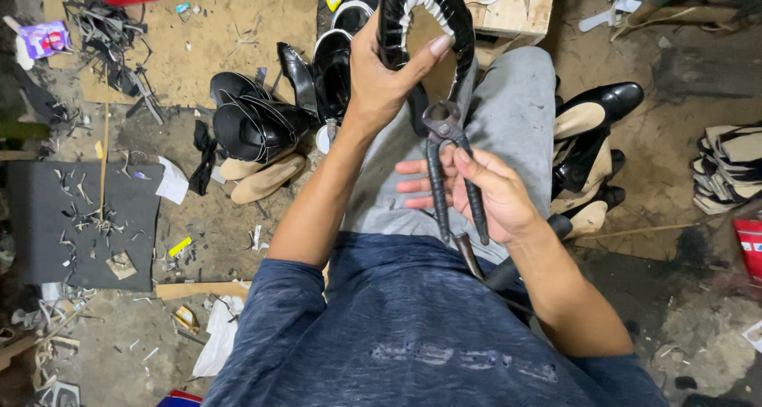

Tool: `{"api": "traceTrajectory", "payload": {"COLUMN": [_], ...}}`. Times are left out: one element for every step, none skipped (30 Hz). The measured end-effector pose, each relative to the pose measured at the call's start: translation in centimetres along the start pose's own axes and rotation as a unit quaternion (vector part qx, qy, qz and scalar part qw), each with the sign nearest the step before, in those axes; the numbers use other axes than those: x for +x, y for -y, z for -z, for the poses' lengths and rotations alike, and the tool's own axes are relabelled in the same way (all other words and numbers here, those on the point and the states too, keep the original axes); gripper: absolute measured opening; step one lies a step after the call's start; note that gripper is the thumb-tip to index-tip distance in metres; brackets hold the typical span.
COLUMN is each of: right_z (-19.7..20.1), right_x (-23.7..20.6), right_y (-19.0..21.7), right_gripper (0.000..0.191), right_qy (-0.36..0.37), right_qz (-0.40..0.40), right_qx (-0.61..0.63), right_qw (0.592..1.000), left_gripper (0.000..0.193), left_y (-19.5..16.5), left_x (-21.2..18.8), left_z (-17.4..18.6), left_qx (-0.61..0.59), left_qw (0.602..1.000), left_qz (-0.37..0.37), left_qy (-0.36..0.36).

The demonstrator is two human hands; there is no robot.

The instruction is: The person sits on the floor with a black shoe upper over a wooden last on their lap. They hammer the upper and its edge with a cobbler's hammer, use pincers to grip and pull the material, turn the shoe over repeatedly, and finally pull the wooden last out of the shoe.

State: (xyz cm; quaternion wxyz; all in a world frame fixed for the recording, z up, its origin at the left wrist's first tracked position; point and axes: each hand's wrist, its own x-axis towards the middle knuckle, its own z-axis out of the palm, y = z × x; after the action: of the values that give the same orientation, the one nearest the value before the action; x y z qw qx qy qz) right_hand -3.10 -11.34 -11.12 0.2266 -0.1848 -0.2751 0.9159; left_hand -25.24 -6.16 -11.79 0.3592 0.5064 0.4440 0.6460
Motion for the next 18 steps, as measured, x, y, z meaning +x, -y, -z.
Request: {"api": "traceTrajectory", "payload": {"right_z": [-0.4, -0.8, -1.1, -1.4, -1.6, -1.7, -1.8, -1.8, -1.8, -1.7, -1.5, -1.3, -1.2, -0.9, -0.7, -0.4, -0.2, -0.1], "right_x": [0.1, 0.2, 0.3, 0.4, 0.6, 0.6, 0.7, 0.7, 0.7, 0.7, 0.6, 0.6, 0.5, 0.6, 0.8, 1.0, 1.6, 2.1], "right_y": [0.3, 0.6, 0.8, 1.0, 1.1, 1.2, 1.1, 1.1, 1.0, 0.9, 0.8, 0.7, 0.7, 0.7, 0.6, 0.6, 0.4, 0.1], "right_gripper": [0.029, 0.029, 0.029, 0.029, 0.029, 0.029, 0.029, 0.03, 0.03, 0.031, 0.031, 0.032, 0.033, 0.033, 0.033, 0.033, 0.031, 0.029], "right_qy": [0.035, 0.039, 0.043, 0.047, 0.046, 0.045, 0.044, 0.045, 0.047, 0.049, 0.033, 0.015, -0.002, 0.006, 0.014, 0.025, -0.011, -0.048], "right_qz": [0.004, -0.001, -0.005, -0.008, -0.01, -0.012, -0.016, -0.014, -0.013, -0.011, -0.011, -0.01, -0.007, -0.021, -0.035, -0.048, -0.044, -0.038], "right_qx": [0.018, 0.029, 0.041, 0.052, 0.056, 0.059, 0.064, 0.067, 0.07, 0.074, 0.07, 0.065, 0.06, 0.122, 0.183, 0.243, 0.195, 0.145], "right_qw": [0.999, 0.999, 0.998, 0.997, 0.997, 0.997, 0.997, 0.997, 0.996, 0.996, 0.997, 0.998, 0.998, 0.992, 0.982, 0.968, 0.98, 0.987], "left_gripper": [0.034, 0.035, 0.036, 0.036, 0.036, 0.036, 0.036, 0.037, 0.038, 0.038, 0.039, 0.039, 0.04, 0.041, 0.041, 0.04, 0.039, 0.038], "left_y": [0.0, 0.0, 0.0, 0.0, 0.0, -0.1, -0.1, -0.1, -0.1, -0.1, -0.1, 0.0, 0.1, 0.3, 0.5, 0.7, 1.0, 1.4], "left_x": [-0.1, -0.1, -0.1, -0.2, -0.2, -0.2, -0.2, -0.2, -0.3, -0.2, -0.3, -0.3, -0.3, -0.3, -0.2, 0.0, 0.3, 0.5], "left_z": [0.1, 0.1, 0.2, 0.3, 0.4, 0.4, 0.5, 0.6, 0.6, 0.7, 0.8, 0.9, 1.0, 1.1, 1.2, 1.4, 1.6, 1.8], "left_qx": [-0.004, -0.009, -0.014, -0.012, -0.01, -0.009, -0.014, -0.019, -0.024, -0.021, -0.019, -0.017, -0.02, -0.022, -0.024, -0.026, -0.028, -0.032], "left_qw": [1.0, 1.0, 1.0, 1.0, 1.0, 1.0, 1.0, 1.0, 1.0, 1.0, 1.0, 1.0, 1.0, 1.0, 1.0, 1.0, 0.999, 0.999], "left_qz": [-0.001, -0.002, -0.003, -0.005, -0.007, -0.009, -0.007, -0.005, -0.004, -0.006, -0.007, -0.007, -0.004, -0.002, 0.0, 0.008, 0.016, 0.022], "left_qy": [0.003, 0.006, 0.008, 0.009, 0.01, 0.01, 0.012, 0.013, 0.015, 0.016, 0.017, 0.02, 0.019, 0.018, 0.017, 0.015, 0.015, 0.016]}}
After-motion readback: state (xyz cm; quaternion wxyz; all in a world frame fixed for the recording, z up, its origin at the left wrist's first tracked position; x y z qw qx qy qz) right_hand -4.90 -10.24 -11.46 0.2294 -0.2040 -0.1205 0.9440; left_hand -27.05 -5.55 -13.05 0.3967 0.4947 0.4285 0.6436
